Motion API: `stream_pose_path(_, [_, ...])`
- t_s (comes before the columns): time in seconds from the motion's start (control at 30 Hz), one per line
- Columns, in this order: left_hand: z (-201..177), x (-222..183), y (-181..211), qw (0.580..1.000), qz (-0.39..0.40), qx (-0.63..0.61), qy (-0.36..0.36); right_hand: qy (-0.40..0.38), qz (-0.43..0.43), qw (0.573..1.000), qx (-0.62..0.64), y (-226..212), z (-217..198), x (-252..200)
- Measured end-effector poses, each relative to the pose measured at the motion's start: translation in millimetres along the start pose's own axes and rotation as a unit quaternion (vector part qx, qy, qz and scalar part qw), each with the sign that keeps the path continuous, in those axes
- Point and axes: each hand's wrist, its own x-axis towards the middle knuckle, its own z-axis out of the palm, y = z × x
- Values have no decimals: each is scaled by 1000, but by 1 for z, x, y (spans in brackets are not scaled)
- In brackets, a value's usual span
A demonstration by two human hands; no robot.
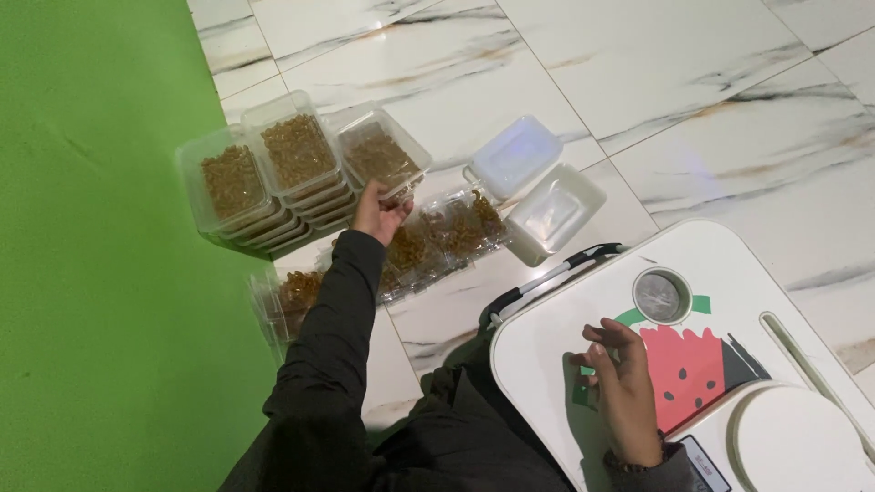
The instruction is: Scooping dry food items into plastic containers, weighing them on a digital scale, and stacking the containers.
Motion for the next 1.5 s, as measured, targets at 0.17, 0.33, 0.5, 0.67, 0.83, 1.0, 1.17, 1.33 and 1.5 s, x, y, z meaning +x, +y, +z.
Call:
stream_pose_path(0.17, [-2, 3, 2, 983, 23, -159, 88, -1, 24, 998, -49, -16, 4, -5])
stream_pose_path(0.33, [-30, 55, -7, 956, 56, -266, 109, -13, -4, 1000, 18, 4, -3, 3])
stream_pose_path(0.5, [-41, 89, -4, 941, 43, -306, 136, -12, 2, 1000, -12, -1, -3, 2])
stream_pose_path(0.67, [-31, 85, 0, 943, 55, -281, 169, -17, -12, 1000, -4, 8, -5, 5])
stream_pose_path(0.83, [0, 53, -17, 957, 79, -222, 169, -13, 7, 1000, -13, 4, -5, 4])
stream_pose_path(1.0, [66, 4, -85, 989, 120, 31, 78, -15, 12, 1000, -4, 7, -6, 6])
stream_pose_path(1.17, [110, -9, -187, 753, 346, 512, -229, -39, -44, 998, 9, 23, -12, 8])
stream_pose_path(1.33, [105, 16, -231, 387, 339, 802, -305, -36, -28, 999, -1, 17, -12, 7])
stream_pose_path(1.5, [100, 34, -237, 266, 329, 846, -325, -32, -62, 997, -22, 32, -11, 11])
